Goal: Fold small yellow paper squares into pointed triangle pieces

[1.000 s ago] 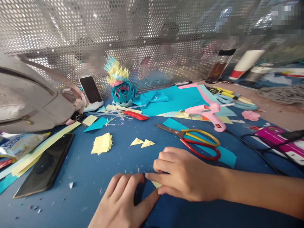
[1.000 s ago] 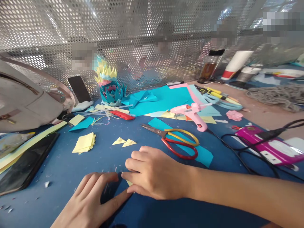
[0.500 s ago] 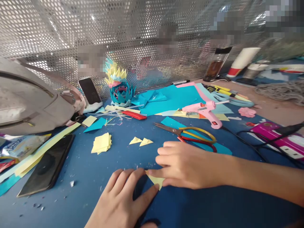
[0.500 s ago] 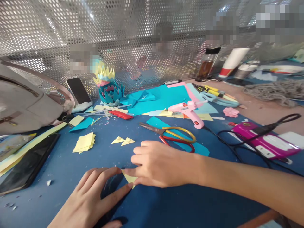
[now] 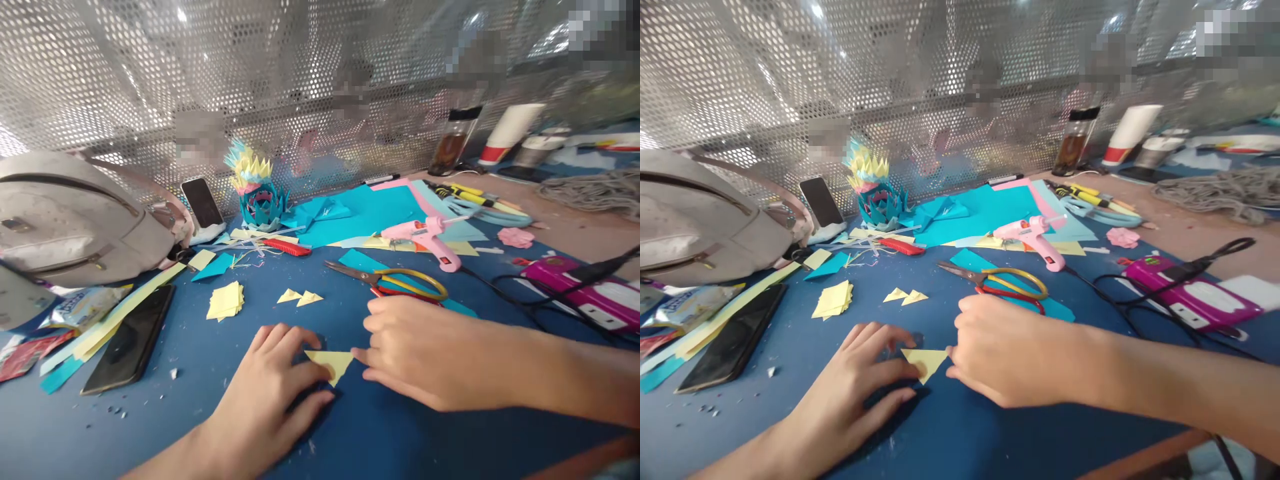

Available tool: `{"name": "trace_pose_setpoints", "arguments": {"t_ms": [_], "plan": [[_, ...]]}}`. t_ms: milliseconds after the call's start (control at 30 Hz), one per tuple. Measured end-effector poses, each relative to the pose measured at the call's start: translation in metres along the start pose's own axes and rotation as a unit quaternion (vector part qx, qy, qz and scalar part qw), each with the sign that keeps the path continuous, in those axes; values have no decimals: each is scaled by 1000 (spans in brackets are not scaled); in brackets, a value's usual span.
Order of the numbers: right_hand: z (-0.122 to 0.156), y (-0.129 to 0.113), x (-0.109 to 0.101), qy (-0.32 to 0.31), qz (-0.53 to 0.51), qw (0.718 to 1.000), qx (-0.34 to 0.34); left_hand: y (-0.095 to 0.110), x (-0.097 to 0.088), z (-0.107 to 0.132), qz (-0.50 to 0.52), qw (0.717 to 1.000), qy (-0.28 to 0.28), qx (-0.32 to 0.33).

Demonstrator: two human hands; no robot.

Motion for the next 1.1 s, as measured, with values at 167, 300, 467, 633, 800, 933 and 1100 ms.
{"name": "trace_pose_setpoints", "arguments": {"t_ms": [167,300,467,633,800,933,1100], "plan": [[-14,17,-1,-27,5,1000,-8,-11,7,-33,-33,997,-28,-59],[-19,36,4,49,-113,986,110,-14,10,-40,-29,997,-33,-67],[-20,44,11,73,-271,934,220,-1,1,-37,-8,999,0,-40],[-20,37,24,2,-482,845,231,10,-19,-25,-41,989,140,24],[-20,28,32,-14,-608,765,211,6,-23,-9,-37,975,215,33],[-20,27,31,24,-586,778,223,-6,-24,-10,52,968,237,-58],[-18,28,29,45,-546,804,231,-17,-11,-16,238,938,152,-203]]}}
Point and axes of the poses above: each hand's wrist, its own z-axis away from the middle knuckle, its own x-axis out of the palm, y = z × x, the point moved 4 cm from there along -z, towards the middle knuckle, and after that the axes turned 10 degrees about y, right-handed, at the moved point
